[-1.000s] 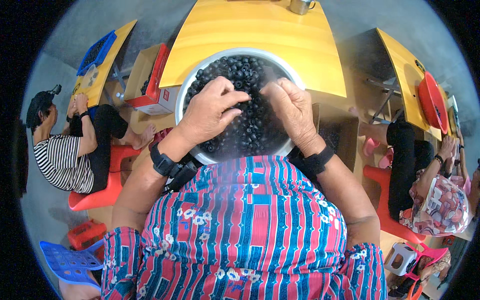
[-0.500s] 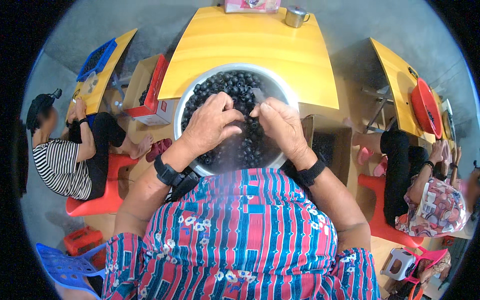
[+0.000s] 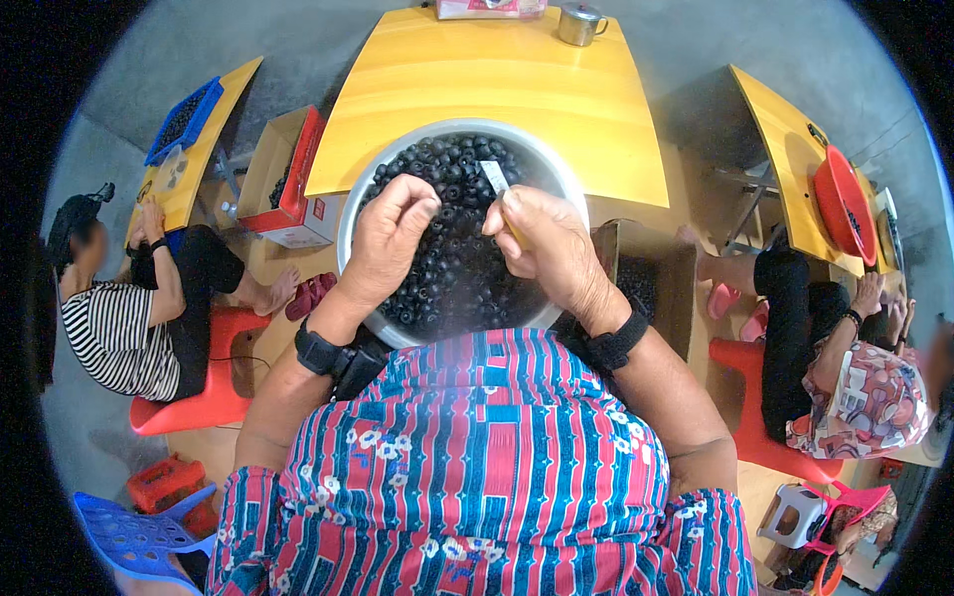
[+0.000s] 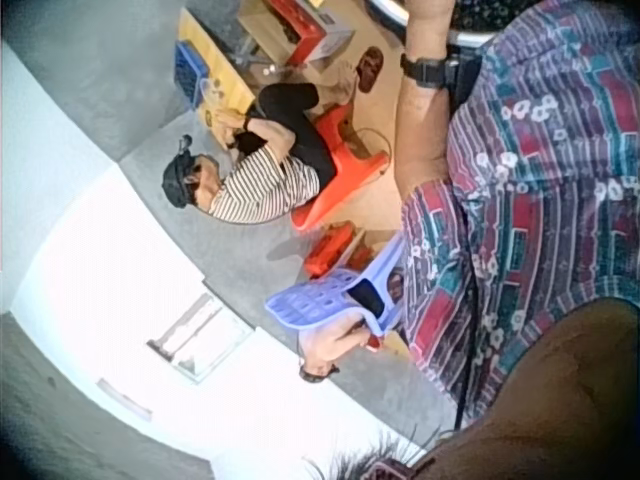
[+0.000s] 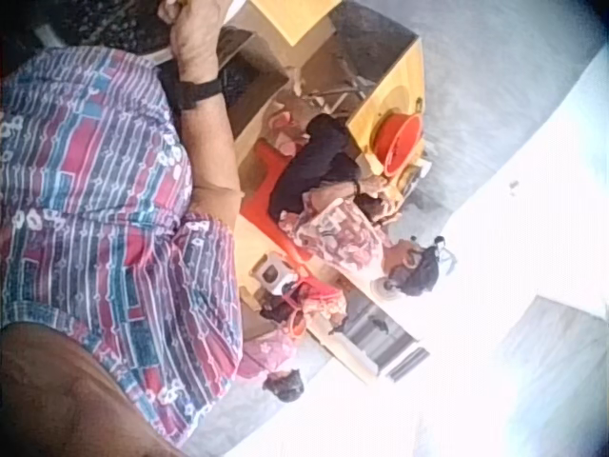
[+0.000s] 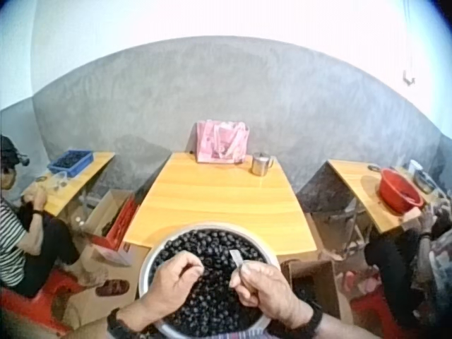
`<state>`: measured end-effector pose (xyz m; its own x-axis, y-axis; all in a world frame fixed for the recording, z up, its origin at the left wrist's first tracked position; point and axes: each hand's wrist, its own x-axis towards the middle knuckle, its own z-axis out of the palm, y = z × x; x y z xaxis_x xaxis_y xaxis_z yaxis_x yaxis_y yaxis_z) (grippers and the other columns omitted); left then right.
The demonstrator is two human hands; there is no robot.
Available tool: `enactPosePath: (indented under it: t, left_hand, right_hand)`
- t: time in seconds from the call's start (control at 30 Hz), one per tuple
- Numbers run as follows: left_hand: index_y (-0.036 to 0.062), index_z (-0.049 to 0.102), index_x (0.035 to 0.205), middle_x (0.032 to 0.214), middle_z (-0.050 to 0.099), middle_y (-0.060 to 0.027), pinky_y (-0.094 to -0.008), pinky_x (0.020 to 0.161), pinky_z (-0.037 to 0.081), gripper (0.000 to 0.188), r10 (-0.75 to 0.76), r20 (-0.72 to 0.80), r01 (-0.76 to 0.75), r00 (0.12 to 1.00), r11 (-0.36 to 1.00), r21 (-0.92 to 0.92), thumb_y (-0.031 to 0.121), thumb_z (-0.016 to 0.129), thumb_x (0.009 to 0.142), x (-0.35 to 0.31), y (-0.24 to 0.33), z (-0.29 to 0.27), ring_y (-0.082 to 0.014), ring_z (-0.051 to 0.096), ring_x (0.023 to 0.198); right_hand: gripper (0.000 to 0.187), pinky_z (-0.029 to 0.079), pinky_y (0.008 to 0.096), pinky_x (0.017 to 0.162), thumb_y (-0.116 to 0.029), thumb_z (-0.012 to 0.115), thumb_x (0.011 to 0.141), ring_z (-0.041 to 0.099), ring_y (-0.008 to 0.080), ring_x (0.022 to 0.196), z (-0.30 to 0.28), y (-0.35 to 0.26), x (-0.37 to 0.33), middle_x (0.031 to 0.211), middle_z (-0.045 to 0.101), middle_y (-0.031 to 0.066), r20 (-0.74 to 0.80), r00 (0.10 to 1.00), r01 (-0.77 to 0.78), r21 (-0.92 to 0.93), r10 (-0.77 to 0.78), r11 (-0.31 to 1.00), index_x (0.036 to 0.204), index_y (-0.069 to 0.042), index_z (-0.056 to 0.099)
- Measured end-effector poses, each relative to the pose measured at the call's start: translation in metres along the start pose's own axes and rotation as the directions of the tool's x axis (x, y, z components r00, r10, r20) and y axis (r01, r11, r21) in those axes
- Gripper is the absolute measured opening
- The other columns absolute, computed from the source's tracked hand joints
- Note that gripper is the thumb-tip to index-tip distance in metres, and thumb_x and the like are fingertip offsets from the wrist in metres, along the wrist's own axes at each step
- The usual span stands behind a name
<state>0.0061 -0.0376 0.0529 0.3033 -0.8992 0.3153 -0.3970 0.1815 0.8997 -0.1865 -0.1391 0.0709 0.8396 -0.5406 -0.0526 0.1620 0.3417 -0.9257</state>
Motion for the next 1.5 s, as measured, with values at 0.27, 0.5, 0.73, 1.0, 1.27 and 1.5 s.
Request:
enactPosePath:
  t: [0.27,0.5,0.73,1.0,1.27,1.5]
  left_hand:
    - [0.0072,0.053,0.110,0.089,0.054,-0.0013,-0.0180,0.060,0.039,0.023,-0.292,0.371,0.469,0.881,0.444,-0.763,0.029,0.050,0.102,-0.025,-0.007,0.006,-0.0048,0.047,0.070]
    - [0.0064,0.057,0.112,0.095,0.060,-0.0047,-0.0229,0.068,0.046,0.025,-0.292,0.387,0.453,0.874,0.208,-0.867,0.028,0.050,0.102,-0.033,-0.016,0.013,-0.0093,0.055,0.079]
    - [0.0089,0.058,0.109,0.094,0.060,-0.0025,-0.0225,0.068,0.045,0.024,-0.259,0.404,0.452,0.877,0.166,-0.876,0.030,0.051,0.101,-0.035,-0.020,0.014,-0.0082,0.054,0.079]
    - [0.0090,0.059,0.108,0.093,0.058,0.0017,-0.0221,0.068,0.044,0.025,-0.308,0.405,0.476,0.861,0.206,-0.855,0.031,0.051,0.101,-0.033,-0.009,0.024,-0.0065,0.051,0.077]
    - [0.0090,0.058,0.110,0.089,0.057,0.0019,-0.0227,0.067,0.045,0.027,-0.297,0.439,0.508,0.848,0.219,-0.833,0.033,0.050,0.102,-0.036,-0.015,0.023,-0.0067,0.050,0.074]
    - [0.0104,0.056,0.106,0.084,0.051,0.0016,-0.0222,0.064,0.042,0.030,-0.270,0.470,0.530,0.840,0.229,-0.817,0.039,0.046,0.102,-0.036,-0.014,0.020,-0.0073,0.046,0.072]
  right_hand:
    - [0.034,0.024,0.0192,0.044,-0.034,0.048,0.102,0.032,0.0035,0.048,0.009,0.007,0.000,0.061,0.041,-0.0045,-0.040,0.999,0.016,-0.252,-0.027,0.967,0.091,-0.005,0.060]
    - [0.024,0.044,0.0284,0.064,-0.022,0.055,0.097,0.055,0.0165,0.068,0.018,0.015,-0.003,0.072,0.054,0.0070,-0.003,0.970,0.185,-0.633,-0.241,0.752,0.089,-0.001,0.064]
    - [0.019,0.050,0.0330,0.070,-0.018,0.071,0.085,0.065,0.0269,0.078,0.023,0.019,-0.003,0.082,0.062,0.0142,0.074,0.916,0.290,-0.802,-0.394,0.523,0.095,-0.003,0.064]
    - [0.030,0.052,0.0322,0.073,-0.013,0.076,0.078,0.067,0.0266,0.082,0.025,0.026,0.004,0.093,0.067,0.0135,0.099,0.833,0.426,-0.741,-0.544,0.519,0.104,-0.003,0.066]
    - [0.023,0.051,0.0328,0.071,-0.015,0.073,0.082,0.066,0.0282,0.079,0.018,0.030,0.005,0.088,0.066,0.0145,0.074,0.899,0.339,-0.742,-0.432,0.579,0.100,-0.002,0.065]
    - [0.016,0.050,0.0346,0.069,-0.016,0.068,0.086,0.064,0.0296,0.077,0.026,0.026,0.005,0.084,0.063,0.0149,0.029,0.875,0.346,-0.733,-0.482,0.585,0.095,-0.003,0.064]
